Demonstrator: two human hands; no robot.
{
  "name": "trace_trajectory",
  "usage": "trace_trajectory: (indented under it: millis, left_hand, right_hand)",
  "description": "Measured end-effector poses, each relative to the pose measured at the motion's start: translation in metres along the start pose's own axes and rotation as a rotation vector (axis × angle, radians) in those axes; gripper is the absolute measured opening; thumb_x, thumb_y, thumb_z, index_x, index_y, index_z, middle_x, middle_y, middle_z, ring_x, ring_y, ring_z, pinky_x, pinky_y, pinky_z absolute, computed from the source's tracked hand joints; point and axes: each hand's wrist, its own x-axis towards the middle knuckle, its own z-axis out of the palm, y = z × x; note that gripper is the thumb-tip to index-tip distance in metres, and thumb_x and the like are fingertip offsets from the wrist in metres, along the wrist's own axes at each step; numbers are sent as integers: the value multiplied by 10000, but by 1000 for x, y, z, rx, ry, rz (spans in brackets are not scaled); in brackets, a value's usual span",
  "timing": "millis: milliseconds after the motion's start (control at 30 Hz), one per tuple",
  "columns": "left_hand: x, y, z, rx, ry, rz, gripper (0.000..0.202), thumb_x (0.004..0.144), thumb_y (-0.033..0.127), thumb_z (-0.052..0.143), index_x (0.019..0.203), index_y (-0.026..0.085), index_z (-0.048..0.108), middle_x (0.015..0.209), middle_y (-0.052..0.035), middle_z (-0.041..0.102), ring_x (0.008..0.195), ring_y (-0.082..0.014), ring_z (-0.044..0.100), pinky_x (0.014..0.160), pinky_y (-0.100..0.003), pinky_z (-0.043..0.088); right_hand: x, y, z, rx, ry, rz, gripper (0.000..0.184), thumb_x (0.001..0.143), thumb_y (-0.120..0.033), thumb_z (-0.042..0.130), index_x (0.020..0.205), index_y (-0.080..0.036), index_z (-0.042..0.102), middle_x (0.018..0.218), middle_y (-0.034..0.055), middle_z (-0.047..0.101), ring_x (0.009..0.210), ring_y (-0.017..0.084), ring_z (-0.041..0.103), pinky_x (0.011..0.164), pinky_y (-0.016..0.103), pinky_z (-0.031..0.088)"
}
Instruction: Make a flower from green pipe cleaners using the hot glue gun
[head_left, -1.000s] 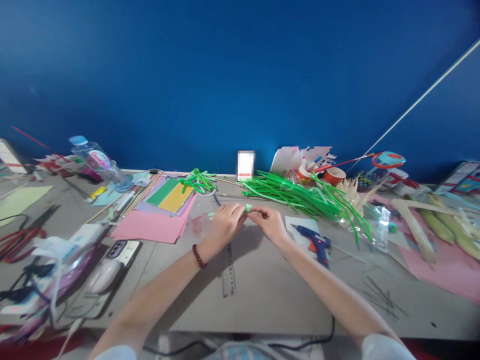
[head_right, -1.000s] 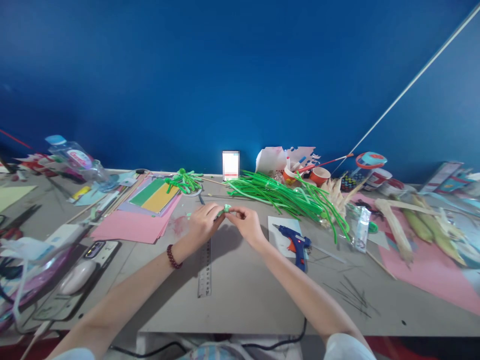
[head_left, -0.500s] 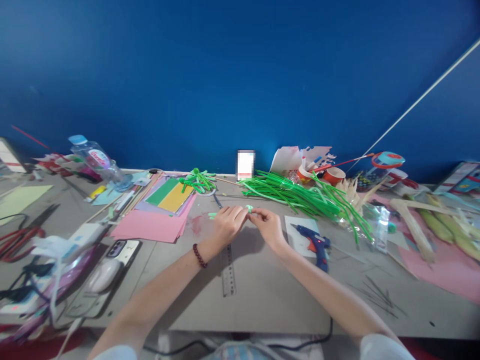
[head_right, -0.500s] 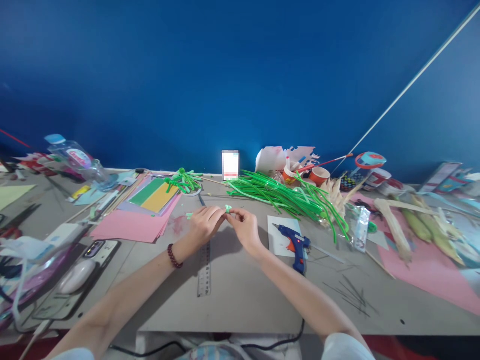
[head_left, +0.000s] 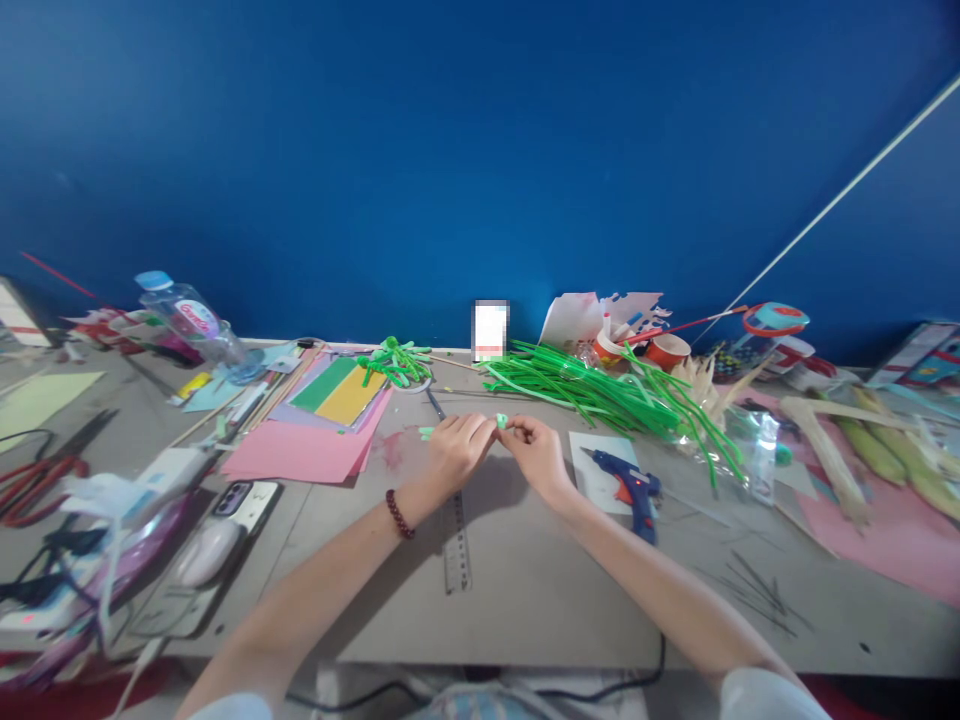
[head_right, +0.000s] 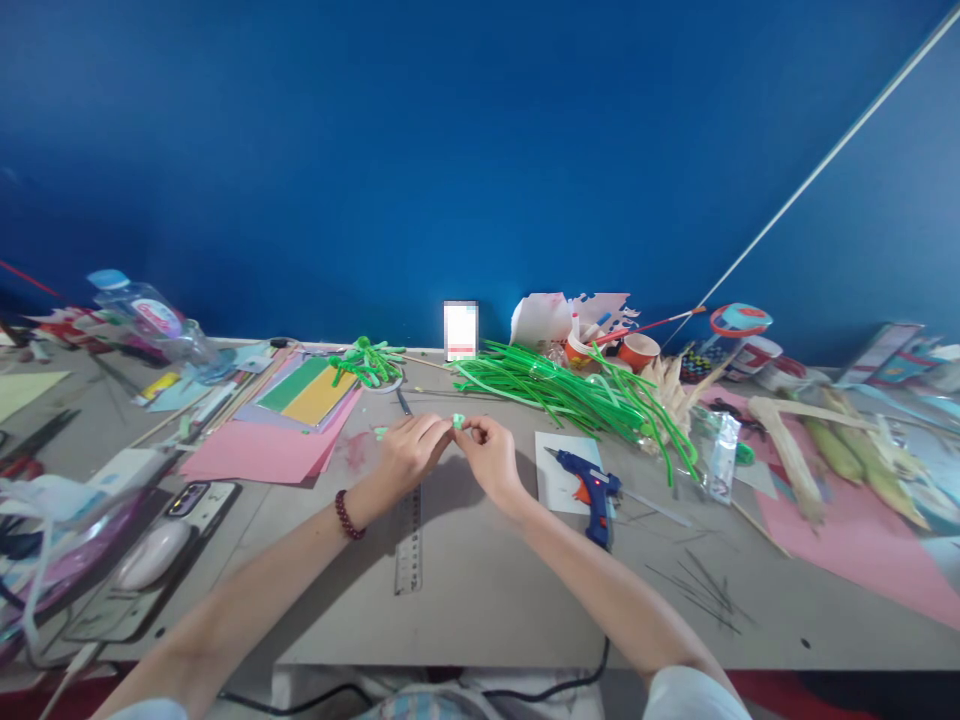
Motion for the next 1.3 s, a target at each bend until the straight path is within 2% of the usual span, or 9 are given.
trace_trajectory:
  millis: [200,400,600,667,800,867,967,1133,1300]
  left_hand:
    - [2,0,0,-24,31,-35,177,919,229,448,920,156,609,703,-42,615,664,-153,575,641,-271,368]
    - [2,-3,6,-238,61,-240,223,892,333,501,815,169,632,726,-51,631,670,-141,574,638,-244,375]
    - [8,-3,7,-558,64,-492,242,809,413,594,784,175,634,767,-48,650,715,-155,580,673,-252,406]
    - [12,-3,7,-668,53,-597,264,756,432,646,732,170,628,742,-39,649,706,-160,578,668,-258,414]
    - [19,-3,6,-928,2,-783,307,671,450,705,671,155,619,673,-17,629,645,-146,548,616,-252,405]
    - [22,-4,5,-1040,-37,-818,321,660,452,707,645,145,615,617,-1,593,582,-120,501,566,-242,375]
    - [23,-5,3,-1138,-95,-835,323,659,451,706,639,137,631,576,13,560,526,-90,434,517,-230,327]
    - [22,-10,2,-1319,-174,-853,281,659,405,716,745,140,674,633,3,585,515,-79,413,496,-229,304]
    - [21,-11,-1,-1479,-187,-889,267,728,416,648,721,150,674,579,5,531,509,-92,400,496,-253,287]
  right_hand:
    - [0,0,0,17,2,-9,323,654,-474,671,694,-154,653,499,-58,373,494,94,315,480,233,280]
    - [-2,-8,-3,68,10,-20,295,736,-440,614,775,-157,689,622,12,589,549,123,454,517,245,357]
    - [5,-8,-9,259,63,79,258,738,-375,590,891,-177,649,567,-34,521,465,92,413,454,228,350]
    - [9,-6,-10,329,21,71,259,725,-337,601,931,-188,652,676,-11,579,520,98,470,480,228,399]
    - [12,-2,-10,458,-146,28,307,715,-318,647,1007,-225,665,1038,45,638,824,157,592,667,266,501]
    - [13,0,-9,495,-246,25,332,736,-344,656,1053,-247,660,1081,42,641,884,169,599,734,289,506]
    - [15,3,-8,497,-326,21,320,745,-364,672,1045,-252,675,1031,35,664,848,161,607,753,300,502]
    - [18,4,-9,488,-287,21,271,718,-379,703,949,-236,708,943,30,683,776,156,610,727,305,501]
    - [20,2,-9,500,-267,71,284,665,-383,742,892,-213,718,875,29,688,712,142,596,704,305,503]
